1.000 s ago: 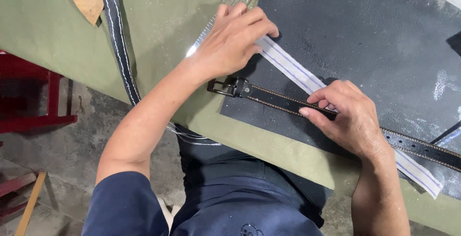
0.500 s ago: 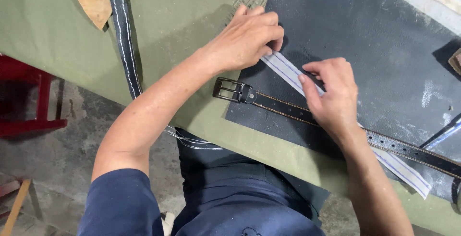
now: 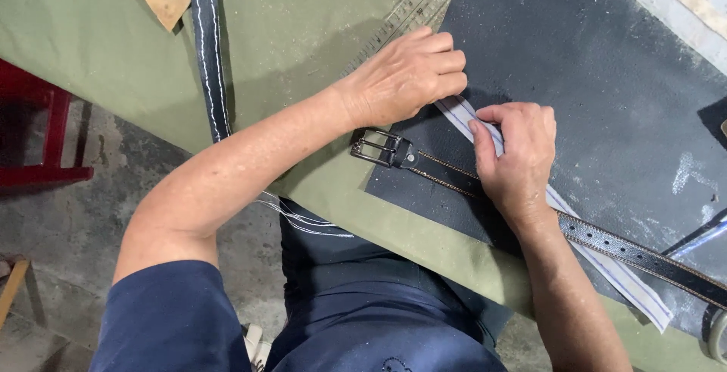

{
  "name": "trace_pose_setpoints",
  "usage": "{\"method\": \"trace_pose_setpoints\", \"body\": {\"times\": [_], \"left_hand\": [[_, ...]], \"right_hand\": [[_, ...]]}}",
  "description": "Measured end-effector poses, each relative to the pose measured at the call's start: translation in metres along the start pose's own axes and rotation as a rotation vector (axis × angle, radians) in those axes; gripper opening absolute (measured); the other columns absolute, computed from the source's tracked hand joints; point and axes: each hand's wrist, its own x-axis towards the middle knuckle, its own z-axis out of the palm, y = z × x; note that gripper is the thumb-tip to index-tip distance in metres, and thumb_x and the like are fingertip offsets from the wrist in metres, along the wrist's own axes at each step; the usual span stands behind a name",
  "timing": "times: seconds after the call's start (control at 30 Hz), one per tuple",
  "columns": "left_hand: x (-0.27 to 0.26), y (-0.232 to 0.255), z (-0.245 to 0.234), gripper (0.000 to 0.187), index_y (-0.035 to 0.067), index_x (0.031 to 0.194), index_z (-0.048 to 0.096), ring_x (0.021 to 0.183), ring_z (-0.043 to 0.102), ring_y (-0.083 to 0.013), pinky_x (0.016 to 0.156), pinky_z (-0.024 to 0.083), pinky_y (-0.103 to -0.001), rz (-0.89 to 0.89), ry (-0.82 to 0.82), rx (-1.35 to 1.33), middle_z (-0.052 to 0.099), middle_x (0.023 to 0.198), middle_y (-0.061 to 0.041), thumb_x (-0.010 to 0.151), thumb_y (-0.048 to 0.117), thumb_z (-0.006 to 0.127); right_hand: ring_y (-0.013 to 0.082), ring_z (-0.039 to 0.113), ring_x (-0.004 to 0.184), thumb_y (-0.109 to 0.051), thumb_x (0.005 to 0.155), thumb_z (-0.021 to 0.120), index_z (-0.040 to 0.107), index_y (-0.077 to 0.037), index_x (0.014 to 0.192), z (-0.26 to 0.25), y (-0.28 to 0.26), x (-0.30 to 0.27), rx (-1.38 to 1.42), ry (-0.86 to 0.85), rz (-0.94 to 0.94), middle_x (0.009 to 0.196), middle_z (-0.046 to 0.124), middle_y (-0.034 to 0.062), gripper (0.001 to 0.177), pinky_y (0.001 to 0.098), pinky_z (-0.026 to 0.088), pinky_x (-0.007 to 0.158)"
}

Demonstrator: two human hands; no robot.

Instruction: Measuring and marking leather material with a ruler and pen, followed by inspecting a leather belt.

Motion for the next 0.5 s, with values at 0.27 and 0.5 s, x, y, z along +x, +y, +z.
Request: {"method": "trace_pose_setpoints", "body": {"times": [0.27,0.5], "left_hand": [[-0.0039,0.0016,-0.0031,0.031,0.014,0.076,0.053,0.070,0.041,-0.0179,0.066,0.037,-0.030,0.112,0.011,0.237,0.046,0.075,0.001,0.099,-0.006,0.061],[-0.0093,0.0028,-0.0069,0.025,0.015,0.082,0.062,0.069,0.044,-0.0155,0.068,0.040,-0.028,0.146,0.015,0.313,0.048,0.073,0.003,0.101,0.000,0.064]], "right_hand": [[0.0290,0.061,0.086,0.003,0.103,0.075,0.074,0.003,0.118,0.0023,-0.0013,-0.0030,-0.044,0.030,-0.066,0.099,0.064,0.0130,0.015,0.0425,0.045,0.081],[0.0293,0.049,0.077,0.013,0.102,0.075,0.077,-0.004,0.115,0.0044,0.0001,-0.0045,-0.081,0.032,-0.144,0.091,0.055,0.0110,0.022,0.0446,0.041,0.073]]}}
